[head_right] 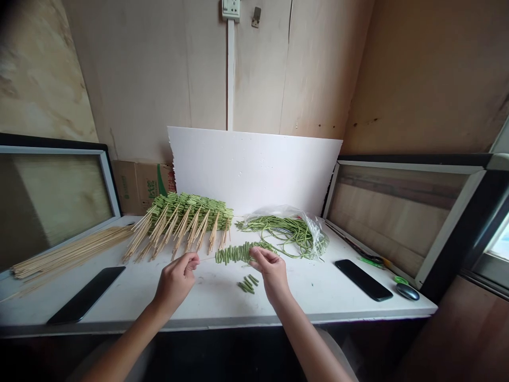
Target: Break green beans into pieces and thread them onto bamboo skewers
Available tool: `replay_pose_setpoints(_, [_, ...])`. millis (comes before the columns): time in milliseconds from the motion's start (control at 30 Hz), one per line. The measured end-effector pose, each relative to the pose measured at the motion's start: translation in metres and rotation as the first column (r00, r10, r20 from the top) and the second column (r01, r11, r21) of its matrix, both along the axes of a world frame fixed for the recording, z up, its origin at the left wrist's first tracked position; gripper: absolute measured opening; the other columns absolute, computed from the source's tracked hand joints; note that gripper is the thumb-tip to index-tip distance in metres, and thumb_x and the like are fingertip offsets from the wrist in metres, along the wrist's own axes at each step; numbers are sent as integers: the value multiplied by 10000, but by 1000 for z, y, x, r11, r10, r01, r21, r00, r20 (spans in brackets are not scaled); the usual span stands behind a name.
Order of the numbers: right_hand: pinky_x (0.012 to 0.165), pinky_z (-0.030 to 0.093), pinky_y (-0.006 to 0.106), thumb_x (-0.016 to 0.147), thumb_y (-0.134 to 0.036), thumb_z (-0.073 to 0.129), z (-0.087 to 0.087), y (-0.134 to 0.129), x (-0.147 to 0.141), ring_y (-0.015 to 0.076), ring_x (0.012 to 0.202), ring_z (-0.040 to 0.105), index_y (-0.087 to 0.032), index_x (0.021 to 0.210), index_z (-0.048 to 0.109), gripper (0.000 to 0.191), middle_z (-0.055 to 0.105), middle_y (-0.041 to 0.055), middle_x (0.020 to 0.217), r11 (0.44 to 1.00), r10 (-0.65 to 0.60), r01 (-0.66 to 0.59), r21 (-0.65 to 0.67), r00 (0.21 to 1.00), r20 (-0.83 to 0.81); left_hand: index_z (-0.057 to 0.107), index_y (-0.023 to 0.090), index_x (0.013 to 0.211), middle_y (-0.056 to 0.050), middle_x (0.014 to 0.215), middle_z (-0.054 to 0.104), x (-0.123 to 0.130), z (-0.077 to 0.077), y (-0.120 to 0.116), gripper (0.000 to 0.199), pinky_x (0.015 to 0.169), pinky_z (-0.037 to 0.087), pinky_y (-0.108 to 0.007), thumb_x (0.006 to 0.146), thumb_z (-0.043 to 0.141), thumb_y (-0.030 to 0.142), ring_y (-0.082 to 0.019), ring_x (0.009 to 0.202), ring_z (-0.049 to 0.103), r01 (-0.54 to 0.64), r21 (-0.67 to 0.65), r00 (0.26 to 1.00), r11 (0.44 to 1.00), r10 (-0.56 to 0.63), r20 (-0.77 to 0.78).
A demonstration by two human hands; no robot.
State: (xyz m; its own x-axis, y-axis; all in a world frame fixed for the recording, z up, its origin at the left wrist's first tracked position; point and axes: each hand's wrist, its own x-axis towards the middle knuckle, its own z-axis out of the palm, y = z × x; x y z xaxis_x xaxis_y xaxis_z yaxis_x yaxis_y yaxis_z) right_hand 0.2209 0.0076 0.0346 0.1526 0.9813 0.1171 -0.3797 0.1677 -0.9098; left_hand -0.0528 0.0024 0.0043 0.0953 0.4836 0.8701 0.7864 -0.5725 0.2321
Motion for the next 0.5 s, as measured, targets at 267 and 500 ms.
replay_pose_setpoints(267, [809, 596, 360, 639, -408, 941, -6, -1, -5, 265, 959, 672, -201, 870, 837, 327, 774, 76, 936, 999, -34, 34, 25, 999, -8, 619, 203, 947, -7, 796, 755, 0, 2, -1, 420, 672, 572, -239, 760, 392, -97, -184, 794, 778, 16, 46, 1000, 999, -15, -25])
replay_pose_setpoints(500, [826, 606, 360, 648, -421, 930, -14, -1, -10, 287, 1047, 665, -203, 881, 829, 335, 766, 78, 965, 999, -45, 46, 14, 998, -44, 611, 204, 939, -5, 790, 753, 0, 3, -3, 427, 669, 577, -242, 744, 382, -98, -177, 772, 776, 6, 60, 1000, 998, -4, -29])
